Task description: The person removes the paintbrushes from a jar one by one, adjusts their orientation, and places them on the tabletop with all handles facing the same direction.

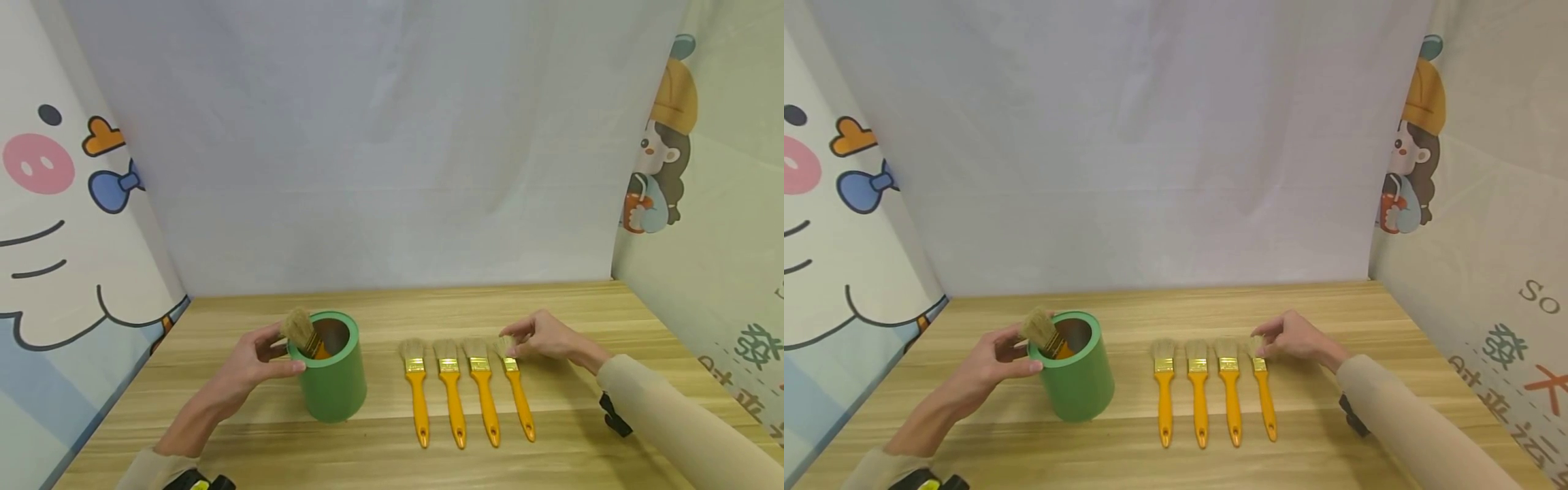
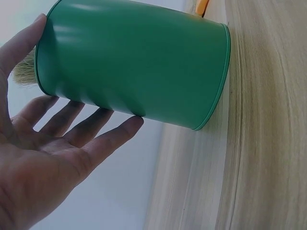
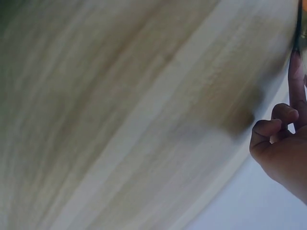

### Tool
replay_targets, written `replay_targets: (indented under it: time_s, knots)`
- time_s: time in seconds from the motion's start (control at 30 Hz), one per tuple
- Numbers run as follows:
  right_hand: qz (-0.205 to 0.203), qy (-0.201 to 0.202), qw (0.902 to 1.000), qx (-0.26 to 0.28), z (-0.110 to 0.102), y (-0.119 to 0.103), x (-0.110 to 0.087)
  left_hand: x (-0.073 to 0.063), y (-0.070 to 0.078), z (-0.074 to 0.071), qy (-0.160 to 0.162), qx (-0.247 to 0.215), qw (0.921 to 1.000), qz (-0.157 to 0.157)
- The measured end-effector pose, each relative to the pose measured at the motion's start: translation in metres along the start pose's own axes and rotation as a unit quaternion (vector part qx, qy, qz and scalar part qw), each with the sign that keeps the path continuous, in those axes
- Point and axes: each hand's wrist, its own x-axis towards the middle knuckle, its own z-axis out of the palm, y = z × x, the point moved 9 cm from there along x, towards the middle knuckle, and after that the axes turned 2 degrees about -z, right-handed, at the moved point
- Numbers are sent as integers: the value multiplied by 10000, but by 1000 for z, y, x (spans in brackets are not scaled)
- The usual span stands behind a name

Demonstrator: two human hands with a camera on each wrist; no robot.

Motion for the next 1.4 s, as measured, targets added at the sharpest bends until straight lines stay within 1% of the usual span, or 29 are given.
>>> replay_targets:
  time_s: [0.17, 0.6, 0.7, 0.8, 0.87, 1.0, 1.13, 1.27, 1.4]
  knots:
    - [-67, -34, 9998, -209, -1, 1, 1, -1, 0, 0, -13, -5, 10000, -7]
    - [-201, -110, 9997, -103, 0, -4, 0, -1, 0, -1, 12, -7, 10000, -24]
    - [-157, -45, 9995, -260, -2, -5, 0, -1, 0, 0, 3, -4, 10000, -29]
    - [-123, 126, 9990, -415, -7, -8, 0, -1, -1, 0, 11, -7, 10000, -43]
    - [-84, 275, 9987, -427, -12, -12, 1, 0, -1, -1, 19, -2, 10000, -46]
    - [-127, 429, 9975, -555, -18, -25, 3, 0, -1, -1, 28, 16, 10000, -46]
    - [-220, 378, 9965, -718, -16, -41, 6, 0, -1, -1, 37, 19, 10000, -27]
    - [-394, 262, 9969, -630, -10, -62, 10, 0, -1, -1, 48, 35, 10000, -13]
    - [-561, 78, 9975, -432, 3, -84, 15, 0, -1, -1, 42, 33, 10000, -26]
